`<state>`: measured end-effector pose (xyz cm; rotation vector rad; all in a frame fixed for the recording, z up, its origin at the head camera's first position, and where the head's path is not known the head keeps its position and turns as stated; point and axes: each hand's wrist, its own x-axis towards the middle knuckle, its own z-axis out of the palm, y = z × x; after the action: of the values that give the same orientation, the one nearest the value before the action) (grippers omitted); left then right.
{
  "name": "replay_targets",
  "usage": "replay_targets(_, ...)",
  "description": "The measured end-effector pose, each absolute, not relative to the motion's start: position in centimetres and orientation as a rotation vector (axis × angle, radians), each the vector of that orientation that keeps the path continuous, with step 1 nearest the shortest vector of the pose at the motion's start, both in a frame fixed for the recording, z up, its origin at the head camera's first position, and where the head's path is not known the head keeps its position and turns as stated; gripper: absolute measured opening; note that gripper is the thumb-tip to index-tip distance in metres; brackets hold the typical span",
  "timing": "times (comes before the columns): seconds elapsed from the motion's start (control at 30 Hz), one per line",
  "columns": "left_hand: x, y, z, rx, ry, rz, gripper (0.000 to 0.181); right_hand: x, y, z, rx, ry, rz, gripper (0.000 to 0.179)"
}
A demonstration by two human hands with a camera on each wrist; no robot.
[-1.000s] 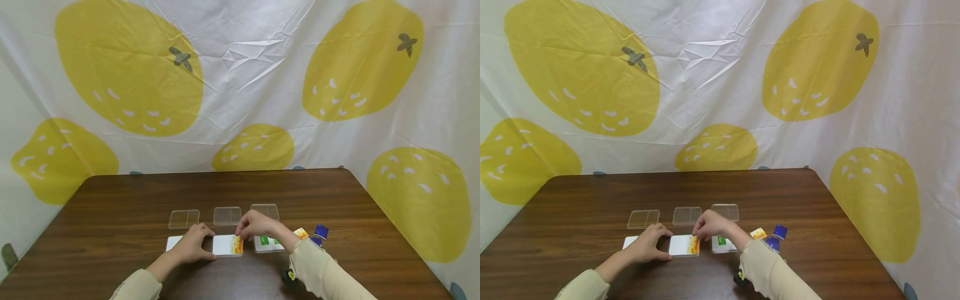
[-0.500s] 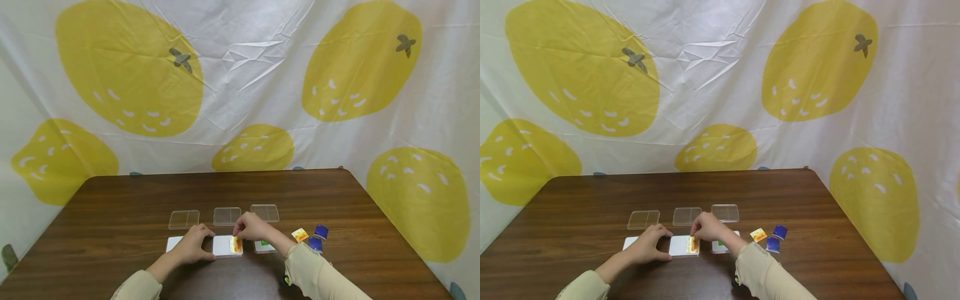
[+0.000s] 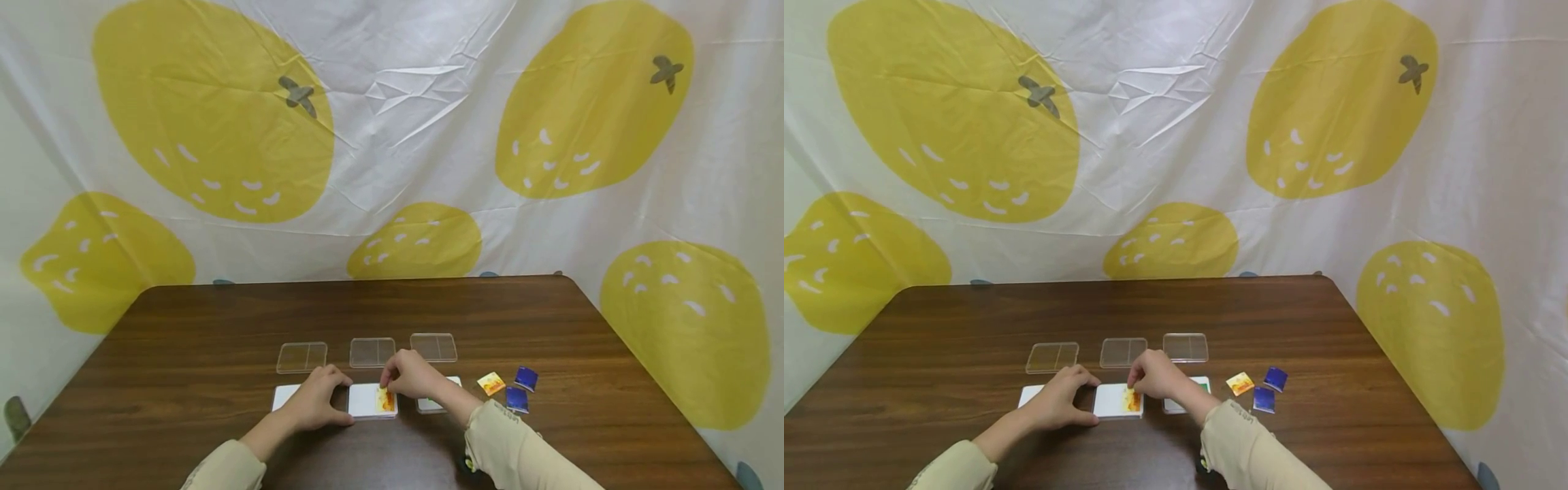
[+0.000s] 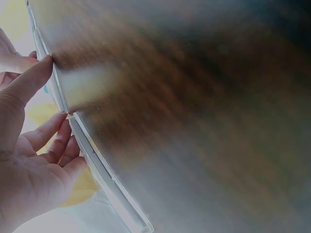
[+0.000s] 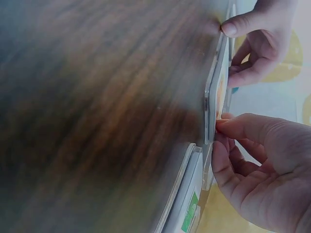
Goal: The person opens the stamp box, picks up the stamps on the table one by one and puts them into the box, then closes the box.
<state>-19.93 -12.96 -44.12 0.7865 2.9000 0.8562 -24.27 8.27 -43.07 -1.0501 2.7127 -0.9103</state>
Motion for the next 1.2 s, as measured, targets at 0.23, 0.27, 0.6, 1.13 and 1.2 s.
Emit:
replay_targets(0.23, -19.9, -12.9, -44.0, 0.8, 2.904, 0.857, 0.054, -24.1, 8.1, -43.0, -1.134, 2.753, -0.858, 0.012)
replay_targets(0.27, -19.9, -12.9, -44.0, 0.805, 2.904, 0.856, 0.054, -24.1, 8.1, -42.9, -1.132, 2.756, -0.85, 0.011)
replay_targets(0.6, -19.9, -12.8, -44.2, 0.815, 2.906, 0.851, 0.055, -23.9, 10.9, -41.0, -1.052, 2.712, -0.974, 0.009)
replay_targets(1.13, -19.8, -13.0, -44.3, 0.846, 2.904, 0.887, 0.055, -23.9, 21.9, -39.8, -0.583, 2.949, -0.964, 0.006)
replay_targets(1.2, -19.8, -13.0, -44.1, 0.827, 2.902, 0.864, 0.055, -23.6, 22.8, -40.2, -0.523, 2.978, -0.931, 0.005)
